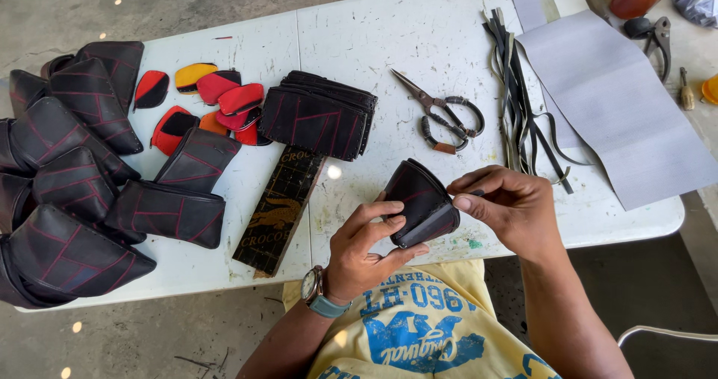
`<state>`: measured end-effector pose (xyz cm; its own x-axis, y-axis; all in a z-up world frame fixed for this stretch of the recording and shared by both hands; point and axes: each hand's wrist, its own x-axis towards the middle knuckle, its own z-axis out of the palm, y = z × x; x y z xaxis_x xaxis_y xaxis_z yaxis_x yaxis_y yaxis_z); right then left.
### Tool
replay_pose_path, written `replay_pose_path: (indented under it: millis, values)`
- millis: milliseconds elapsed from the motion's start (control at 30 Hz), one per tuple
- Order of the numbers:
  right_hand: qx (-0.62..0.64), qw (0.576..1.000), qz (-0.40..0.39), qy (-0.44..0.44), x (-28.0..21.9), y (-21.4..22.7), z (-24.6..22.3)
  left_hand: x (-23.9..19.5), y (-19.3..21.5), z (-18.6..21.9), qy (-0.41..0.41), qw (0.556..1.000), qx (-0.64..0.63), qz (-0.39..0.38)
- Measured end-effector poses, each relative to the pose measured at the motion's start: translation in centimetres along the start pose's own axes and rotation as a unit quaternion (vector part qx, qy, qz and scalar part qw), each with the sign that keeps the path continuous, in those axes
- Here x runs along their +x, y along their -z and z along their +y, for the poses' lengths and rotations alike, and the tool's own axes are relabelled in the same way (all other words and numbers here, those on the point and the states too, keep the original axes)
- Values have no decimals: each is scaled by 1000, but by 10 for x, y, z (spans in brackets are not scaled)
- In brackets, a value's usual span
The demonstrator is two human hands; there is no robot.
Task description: The person assembles small black pouches with red stitching by inserting red fabric pieces into the openings, folding the edges, and trimming excess material with scissors. The person handles multiple pouches one at a time, turning them over and adjusting the seams before placing them on the table.
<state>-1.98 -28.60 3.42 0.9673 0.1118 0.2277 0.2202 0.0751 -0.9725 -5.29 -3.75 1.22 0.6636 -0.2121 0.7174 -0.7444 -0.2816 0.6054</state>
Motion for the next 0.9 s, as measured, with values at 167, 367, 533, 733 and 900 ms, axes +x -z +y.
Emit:
replay_pose_path:
  millis: [167, 367, 533, 733, 900]
  values:
    - [44, 998, -1, -51, 4, 2, 22, -2, 2, 2, 15, 1000, -5, -5]
    - [162, 981, -10, -108, 5, 3, 31, 2, 3, 6, 13, 1000, 2, -7]
    - [175, 978, -18, -110, 6, 3, 33, 0, 3, 5, 12, 1000, 4, -14]
    - [177, 978, -24, -108, 5, 3, 33, -1, 3, 4, 11, 1000, 2, -16]
    - [173, 979, -28, -107, 4, 2, 35, -2, 4, 4, 14, 1000, 0, -18]
